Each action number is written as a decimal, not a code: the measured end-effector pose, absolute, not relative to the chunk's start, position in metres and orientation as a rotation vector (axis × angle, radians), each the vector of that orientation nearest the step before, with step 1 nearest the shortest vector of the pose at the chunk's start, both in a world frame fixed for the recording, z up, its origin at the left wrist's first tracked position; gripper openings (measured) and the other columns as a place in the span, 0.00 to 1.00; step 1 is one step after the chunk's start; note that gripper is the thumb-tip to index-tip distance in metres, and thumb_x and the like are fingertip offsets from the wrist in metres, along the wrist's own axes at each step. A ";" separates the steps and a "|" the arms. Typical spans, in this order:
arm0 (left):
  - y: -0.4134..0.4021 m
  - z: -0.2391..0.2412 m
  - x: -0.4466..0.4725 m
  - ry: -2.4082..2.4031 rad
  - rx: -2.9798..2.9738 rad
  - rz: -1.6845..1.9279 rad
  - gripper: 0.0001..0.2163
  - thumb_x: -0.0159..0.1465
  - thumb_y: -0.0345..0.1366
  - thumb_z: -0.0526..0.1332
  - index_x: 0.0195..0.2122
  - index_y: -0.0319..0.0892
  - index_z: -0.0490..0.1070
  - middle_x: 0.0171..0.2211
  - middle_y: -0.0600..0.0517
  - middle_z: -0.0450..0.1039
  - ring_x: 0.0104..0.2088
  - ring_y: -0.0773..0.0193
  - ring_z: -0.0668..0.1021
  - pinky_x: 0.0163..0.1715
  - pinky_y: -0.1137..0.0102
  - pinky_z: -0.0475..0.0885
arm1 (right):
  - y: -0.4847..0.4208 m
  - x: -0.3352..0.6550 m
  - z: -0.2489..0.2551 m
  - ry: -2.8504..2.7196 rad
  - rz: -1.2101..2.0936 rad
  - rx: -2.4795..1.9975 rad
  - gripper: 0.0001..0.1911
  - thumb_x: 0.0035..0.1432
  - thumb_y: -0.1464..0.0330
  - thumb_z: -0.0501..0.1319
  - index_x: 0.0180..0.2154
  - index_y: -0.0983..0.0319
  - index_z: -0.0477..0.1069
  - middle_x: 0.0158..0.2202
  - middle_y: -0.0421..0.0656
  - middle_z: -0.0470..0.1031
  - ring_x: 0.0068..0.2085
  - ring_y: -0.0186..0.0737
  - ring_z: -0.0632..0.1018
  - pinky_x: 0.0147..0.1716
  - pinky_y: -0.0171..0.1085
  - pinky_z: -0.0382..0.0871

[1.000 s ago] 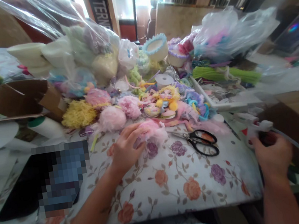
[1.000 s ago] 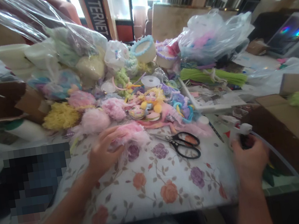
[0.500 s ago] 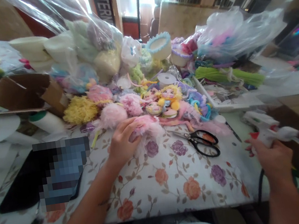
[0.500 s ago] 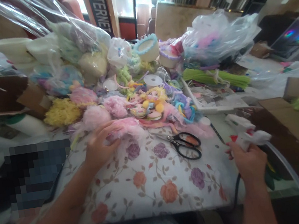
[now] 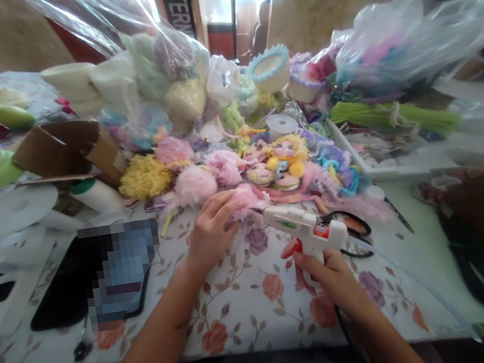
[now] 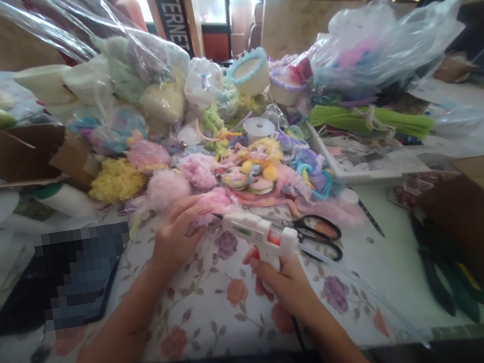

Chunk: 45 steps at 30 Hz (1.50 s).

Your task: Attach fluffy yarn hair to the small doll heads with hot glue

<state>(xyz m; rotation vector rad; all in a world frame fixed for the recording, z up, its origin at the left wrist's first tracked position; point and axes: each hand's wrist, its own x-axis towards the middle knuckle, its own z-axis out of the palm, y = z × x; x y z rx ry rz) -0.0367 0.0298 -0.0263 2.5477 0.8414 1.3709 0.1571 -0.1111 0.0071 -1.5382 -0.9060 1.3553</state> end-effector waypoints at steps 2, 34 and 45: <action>0.030 -0.026 -0.036 0.832 2.550 1.361 0.17 0.61 0.25 0.59 0.51 0.45 0.69 0.51 0.45 0.73 0.54 0.57 0.73 0.55 0.58 0.70 | -0.109 0.156 0.003 -0.887 1.370 -1.540 0.15 0.55 0.58 0.61 0.33 0.64 0.72 0.14 0.36 0.67 0.15 0.28 0.63 0.15 0.29 0.55; 0.027 -0.025 -0.035 0.777 2.561 1.291 0.19 0.61 0.22 0.57 0.52 0.45 0.69 0.52 0.45 0.72 0.56 0.55 0.71 0.57 0.56 0.68 | -0.107 0.158 -0.016 -0.998 1.318 -1.614 0.17 0.59 0.59 0.57 0.23 0.62 0.67 0.15 0.38 0.69 0.16 0.30 0.64 0.16 0.30 0.57; 0.027 -0.026 -0.036 0.779 2.592 1.310 0.18 0.61 0.23 0.57 0.52 0.45 0.69 0.52 0.44 0.71 0.56 0.56 0.71 0.57 0.56 0.68 | -0.106 0.159 -0.021 -1.071 1.230 -1.706 0.15 0.60 0.59 0.57 0.28 0.63 0.70 0.17 0.39 0.69 0.18 0.33 0.68 0.19 0.32 0.60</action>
